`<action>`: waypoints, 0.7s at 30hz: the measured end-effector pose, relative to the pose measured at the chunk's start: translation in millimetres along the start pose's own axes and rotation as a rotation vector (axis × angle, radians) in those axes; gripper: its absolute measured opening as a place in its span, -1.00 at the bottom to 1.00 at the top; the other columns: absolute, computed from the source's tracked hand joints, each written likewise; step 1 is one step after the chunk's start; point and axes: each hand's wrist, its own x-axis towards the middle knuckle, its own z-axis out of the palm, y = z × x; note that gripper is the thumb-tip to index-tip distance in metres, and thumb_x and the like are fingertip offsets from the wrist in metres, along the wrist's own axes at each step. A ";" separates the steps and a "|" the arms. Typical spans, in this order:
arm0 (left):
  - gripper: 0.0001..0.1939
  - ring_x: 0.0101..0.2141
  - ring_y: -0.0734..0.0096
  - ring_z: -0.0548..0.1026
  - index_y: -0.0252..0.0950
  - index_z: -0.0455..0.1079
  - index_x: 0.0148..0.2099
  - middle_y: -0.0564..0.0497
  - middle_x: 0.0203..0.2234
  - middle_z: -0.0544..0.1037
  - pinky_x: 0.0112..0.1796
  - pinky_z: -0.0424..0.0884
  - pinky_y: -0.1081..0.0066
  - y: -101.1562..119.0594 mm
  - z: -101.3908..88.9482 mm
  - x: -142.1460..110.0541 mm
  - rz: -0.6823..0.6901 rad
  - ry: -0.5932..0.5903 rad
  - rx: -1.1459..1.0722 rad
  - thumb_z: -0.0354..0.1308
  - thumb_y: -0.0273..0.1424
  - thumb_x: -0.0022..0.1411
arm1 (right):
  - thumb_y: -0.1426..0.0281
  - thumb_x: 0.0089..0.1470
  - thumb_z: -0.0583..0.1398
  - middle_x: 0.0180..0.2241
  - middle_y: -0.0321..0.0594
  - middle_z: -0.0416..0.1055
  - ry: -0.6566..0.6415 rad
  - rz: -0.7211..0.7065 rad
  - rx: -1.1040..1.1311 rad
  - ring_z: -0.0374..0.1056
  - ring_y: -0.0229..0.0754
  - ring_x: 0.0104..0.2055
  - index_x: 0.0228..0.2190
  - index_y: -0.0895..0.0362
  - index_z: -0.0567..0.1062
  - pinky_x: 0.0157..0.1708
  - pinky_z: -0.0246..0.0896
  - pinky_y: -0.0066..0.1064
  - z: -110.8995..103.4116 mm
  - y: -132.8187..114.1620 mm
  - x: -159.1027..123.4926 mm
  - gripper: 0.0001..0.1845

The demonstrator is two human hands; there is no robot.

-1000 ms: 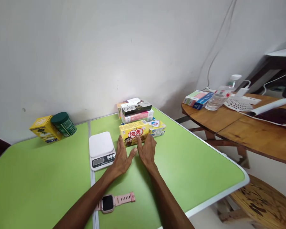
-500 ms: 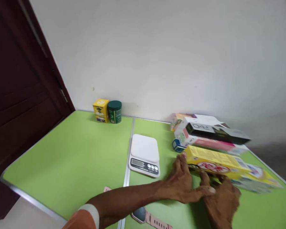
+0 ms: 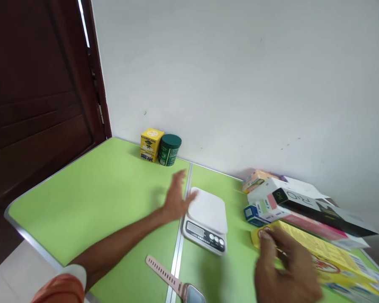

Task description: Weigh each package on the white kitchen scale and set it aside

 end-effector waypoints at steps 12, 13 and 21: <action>-0.09 0.46 -0.12 0.07 -0.40 -0.03 0.47 -0.45 0.44 0.11 0.38 0.09 -0.11 -134.4 -57.7 72.1 -0.213 0.041 0.199 0.25 -0.16 0.24 | -0.15 0.15 0.11 0.09 -0.01 0.54 -0.459 0.353 0.568 0.38 0.01 0.13 -0.02 0.11 0.52 0.12 0.30 -0.10 282.3 -59.5 83.8 -0.34; -0.05 0.47 -0.13 0.06 -0.42 -0.04 0.48 -0.46 0.45 0.09 0.39 0.09 -0.10 -137.7 -54.7 76.8 -0.212 0.052 0.191 0.28 -0.16 0.21 | -0.17 0.18 0.05 0.06 -0.03 0.55 -0.447 0.409 0.576 0.39 0.00 0.12 -0.04 0.11 0.53 0.11 0.30 -0.10 298.9 -56.8 95.1 -0.33; 0.04 0.43 -0.20 0.13 -0.50 -0.17 0.50 -0.54 0.39 0.13 0.39 0.08 -0.09 -145.1 -35.8 98.0 -0.153 0.062 0.265 0.32 -0.22 0.21 | -0.24 0.26 -0.12 -0.09 -0.11 0.65 -0.462 0.578 0.730 0.51 -0.04 0.03 -0.13 0.11 0.60 0.04 0.42 -0.17 370.3 -45.9 127.4 -0.19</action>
